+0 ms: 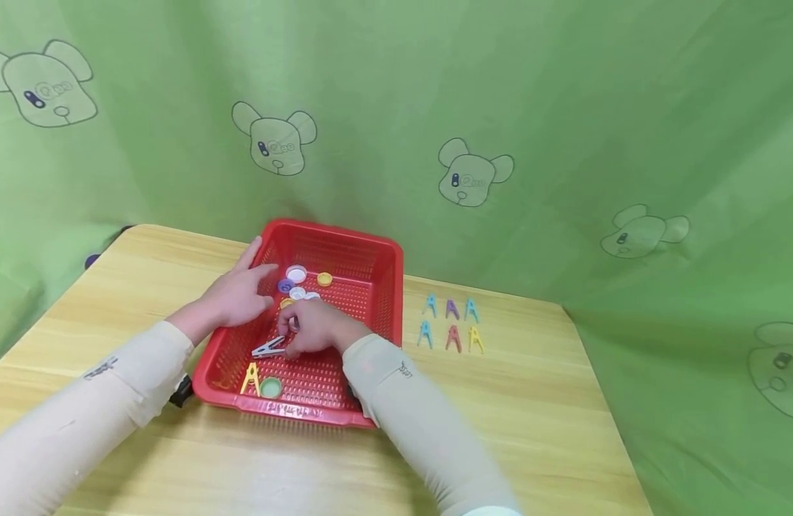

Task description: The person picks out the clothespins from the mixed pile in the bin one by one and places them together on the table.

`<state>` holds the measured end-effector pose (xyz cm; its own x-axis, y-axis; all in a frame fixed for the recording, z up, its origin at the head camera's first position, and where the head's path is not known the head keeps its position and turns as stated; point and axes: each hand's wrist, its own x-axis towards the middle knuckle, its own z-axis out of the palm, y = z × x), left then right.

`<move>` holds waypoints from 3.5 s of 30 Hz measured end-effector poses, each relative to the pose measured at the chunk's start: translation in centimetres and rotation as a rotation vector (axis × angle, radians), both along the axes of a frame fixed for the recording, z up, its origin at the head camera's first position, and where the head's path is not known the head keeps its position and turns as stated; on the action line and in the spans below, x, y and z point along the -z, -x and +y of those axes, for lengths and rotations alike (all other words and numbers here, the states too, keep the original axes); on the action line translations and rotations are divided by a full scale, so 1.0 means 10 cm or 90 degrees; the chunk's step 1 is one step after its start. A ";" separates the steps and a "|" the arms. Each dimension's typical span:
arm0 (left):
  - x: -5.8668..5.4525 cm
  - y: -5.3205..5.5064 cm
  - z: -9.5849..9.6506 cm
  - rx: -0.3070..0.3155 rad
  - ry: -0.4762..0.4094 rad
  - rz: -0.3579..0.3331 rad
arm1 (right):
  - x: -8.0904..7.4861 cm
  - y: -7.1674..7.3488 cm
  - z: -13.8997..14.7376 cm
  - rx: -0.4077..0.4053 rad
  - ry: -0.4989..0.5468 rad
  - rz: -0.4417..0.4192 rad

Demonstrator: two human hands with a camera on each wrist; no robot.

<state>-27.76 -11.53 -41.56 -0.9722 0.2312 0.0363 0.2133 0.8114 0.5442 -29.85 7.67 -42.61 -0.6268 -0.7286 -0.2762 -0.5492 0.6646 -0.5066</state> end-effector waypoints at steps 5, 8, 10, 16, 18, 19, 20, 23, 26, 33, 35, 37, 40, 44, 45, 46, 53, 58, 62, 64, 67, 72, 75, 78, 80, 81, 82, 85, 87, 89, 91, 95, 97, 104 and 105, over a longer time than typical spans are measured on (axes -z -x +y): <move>0.01 0.01 0.01 0.006 0.022 0.013 | -0.06 0.01 0.02 0.014 0.015 0.011; 0.03 0.01 0.01 0.008 0.026 0.012 | -0.08 0.01 0.02 0.019 0.017 0.012; 0.03 0.00 0.01 0.009 0.029 0.017 | -0.11 0.00 0.01 0.021 0.019 0.014; 0.02 -0.01 0.02 0.004 0.027 0.012 | -0.20 0.00 0.03 0.020 0.020 0.036; 0.02 0.00 0.02 0.002 0.024 0.008 | -0.22 0.00 0.04 0.022 0.021 0.044; 0.02 0.00 0.02 0.001 0.024 0.007 | -0.24 -0.01 0.06 0.026 0.023 0.047; 0.02 0.00 0.03 0.001 0.025 0.006 | -0.25 -0.01 0.07 0.027 0.026 0.050; 0.01 0.00 0.03 0.001 0.026 0.004 | -0.30 -0.02 0.11 0.039 0.025 0.060; 0.01 0.00 0.04 0.001 0.027 0.005 | -0.35 -0.03 0.16 0.059 0.027 0.069; 0.01 -0.01 0.03 0.000 0.027 -0.008 | -0.52 -0.06 0.23 0.080 0.065 0.081; 0.01 -0.01 0.03 0.000 0.027 -0.009 | -0.57 -0.07 0.25 0.088 0.076 0.074; 0.00 -0.02 0.04 -0.001 0.026 -0.009 | -0.61 -0.08 0.27 0.098 0.083 0.069; 0.00 -0.02 0.04 -0.003 0.026 -0.007 | -0.66 -0.09 0.30 0.108 0.089 0.069; 0.00 -0.02 0.04 -0.005 0.024 -0.009 | -0.73 -0.11 0.35 0.117 0.084 0.084; 0.00 -0.02 0.05 -0.005 0.025 -0.010 | -0.75 -0.11 0.37 0.120 0.082 0.086; 0.00 -0.02 0.05 -0.004 0.025 -0.010 | -0.77 -0.12 0.39 0.124 0.082 0.088; -0.02 -0.03 0.05 0.000 0.020 -0.006 | -0.91 -0.18 0.52 0.157 0.086 0.094; -0.01 -0.03 0.05 0.001 0.019 -0.007 | -0.95 -0.19 0.62 0.165 0.087 0.119; -0.01 -0.03 0.04 0.003 0.016 -0.012 | -0.95 -0.19 0.71 0.170 0.102 0.134; -0.02 -0.04 0.04 0.004 0.014 -0.013 | -0.95 -0.20 0.76 0.177 0.112 0.137; -0.02 -0.04 0.03 0.005 0.011 -0.017 | -0.94 -0.22 0.84 0.190 0.127 0.141; -0.03 -0.05 0.04 0.006 0.006 -0.026 | -0.91 -0.26 1.00 0.215 0.159 0.156; -0.04 -0.06 0.05 0.003 -0.002 -0.030 | -0.87 -0.28 1.12 0.226 0.177 0.181; -0.05 -0.07 0.05 0.002 -0.005 -0.031 | -0.84 -0.31 1.23 0.250 0.207 0.199; -0.04 -0.07 0.06 0.005 -0.003 -0.029 | -0.81 -0.33 1.30 0.274 0.230 0.206; -0.04 -0.07 0.06 0.005 -0.003 -0.029 | -0.79 -0.34 1.34 0.286 0.242 0.208; -0.04 -0.07 0.06 0.006 -0.004 -0.029 | -0.78 -0.35 1.37 0.298 0.254 0.211; -0.04 -0.08 0.06 0.008 -0.007 -0.030 | -0.75 -0.38 1.44 0.333 0.285 0.219; -0.05 -0.08 0.05 0.008 -0.011 -0.029 | -0.73 -0.40 1.49 0.357 0.304 0.222; -0.05 -0.08 0.05 0.007 -0.013 -0.028 | -0.71 -0.42 1.53 0.378 0.321 0.224; -0.05 -0.08 0.05 0.006 -0.017 -0.028 | -0.68 -0.45 1.58 0.398 0.339 0.227; -0.05 -0.09 0.04 0.009 -0.021 -0.032 | -0.59 -0.50 1.67 0.431 0.364 0.250; -0.05 -0.09 0.05 0.012 -0.022 -0.034 | -0.53 -0.53 1.72 0.453 0.373 0.264; -0.05 -0.09 0.04 0.016 -0.036 -0.037 | -0.42 -0.69 1.87 0.547 0.395 0.303; -0.06 -0.09 0.04 0.016 -0.038 -0.037 | -0.41 -0.71 1.89 0.556 0.397 0.309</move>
<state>-26.82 -11.17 -41.01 -0.9671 0.2542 -0.0058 0.1992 0.7716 0.6041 -22.76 26.53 -38.52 -0.9217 0.0750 0.3805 -0.2552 0.6217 -0.7405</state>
